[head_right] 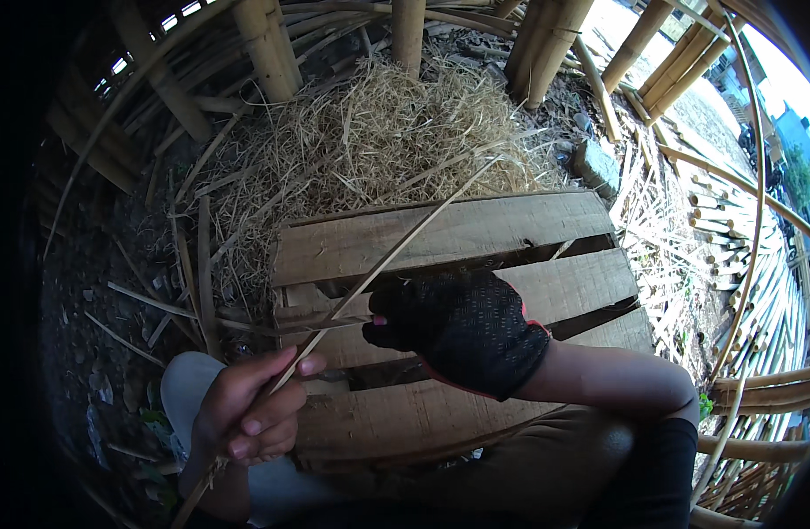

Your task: The person sits on the ground and uses a knife to shave and smooth a long bamboo stick. They hold the stick with the left hand and repeatedly draw the knife along its length to remove thin strips of material.

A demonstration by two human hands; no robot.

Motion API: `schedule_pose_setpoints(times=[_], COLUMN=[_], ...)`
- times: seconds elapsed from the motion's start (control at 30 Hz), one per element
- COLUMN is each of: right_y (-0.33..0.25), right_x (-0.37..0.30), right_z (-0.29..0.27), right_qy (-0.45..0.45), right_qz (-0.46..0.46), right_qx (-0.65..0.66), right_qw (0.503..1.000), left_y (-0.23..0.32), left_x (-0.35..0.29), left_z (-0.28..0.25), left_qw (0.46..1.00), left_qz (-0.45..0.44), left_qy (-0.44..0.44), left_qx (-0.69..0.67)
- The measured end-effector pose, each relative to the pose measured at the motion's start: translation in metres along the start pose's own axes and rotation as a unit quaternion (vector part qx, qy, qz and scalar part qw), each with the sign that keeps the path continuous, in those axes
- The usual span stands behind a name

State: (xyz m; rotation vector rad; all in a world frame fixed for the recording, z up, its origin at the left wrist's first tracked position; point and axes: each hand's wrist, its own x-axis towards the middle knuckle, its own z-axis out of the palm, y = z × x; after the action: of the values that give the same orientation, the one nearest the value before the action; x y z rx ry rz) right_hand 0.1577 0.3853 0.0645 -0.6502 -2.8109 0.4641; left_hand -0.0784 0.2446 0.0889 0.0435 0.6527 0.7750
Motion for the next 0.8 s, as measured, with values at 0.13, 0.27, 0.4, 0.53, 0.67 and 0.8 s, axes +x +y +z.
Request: schedule_pose_setpoints(times=[0.13, 0.27, 0.4, 0.53, 0.67, 0.8], right_y=[-0.007, 0.007, 0.029, 0.025, 0.037, 0.04], right_x=[-0.011, -0.005, 0.006, -0.004, 0.006, 0.006], right_z=[0.011, 0.016, 0.025, 0.02, 0.017, 0.012], right_qy=[0.058, 0.03, 0.015, 0.027, -0.004, -0.009], right_qz=[-0.107, -0.14, -0.08, -0.086, -0.087, -0.076], right_qx=[-0.089, -0.126, -0.218, -0.215, -0.247, -0.256], right_qw=[0.989, 0.982, 0.972, 0.972, 0.965, 0.964], left_y=[-0.001, -0.004, -0.004, -0.004, -0.007, -0.006], left_x=[-0.001, -0.001, 0.002, -0.002, -0.001, 0.002], left_z=[-0.001, 0.0, -0.006, -0.002, -0.001, -0.002], left_qw=[1.0, 0.999, 0.997, 1.0, 0.998, 0.999], left_qz=[-0.006, -0.02, -0.021, -0.012, -0.022, -0.016], left_qy=[0.006, -0.004, -0.019, -0.008, -0.018, -0.007], left_qx=[0.018, -0.031, -0.07, -0.019, -0.06, -0.041])
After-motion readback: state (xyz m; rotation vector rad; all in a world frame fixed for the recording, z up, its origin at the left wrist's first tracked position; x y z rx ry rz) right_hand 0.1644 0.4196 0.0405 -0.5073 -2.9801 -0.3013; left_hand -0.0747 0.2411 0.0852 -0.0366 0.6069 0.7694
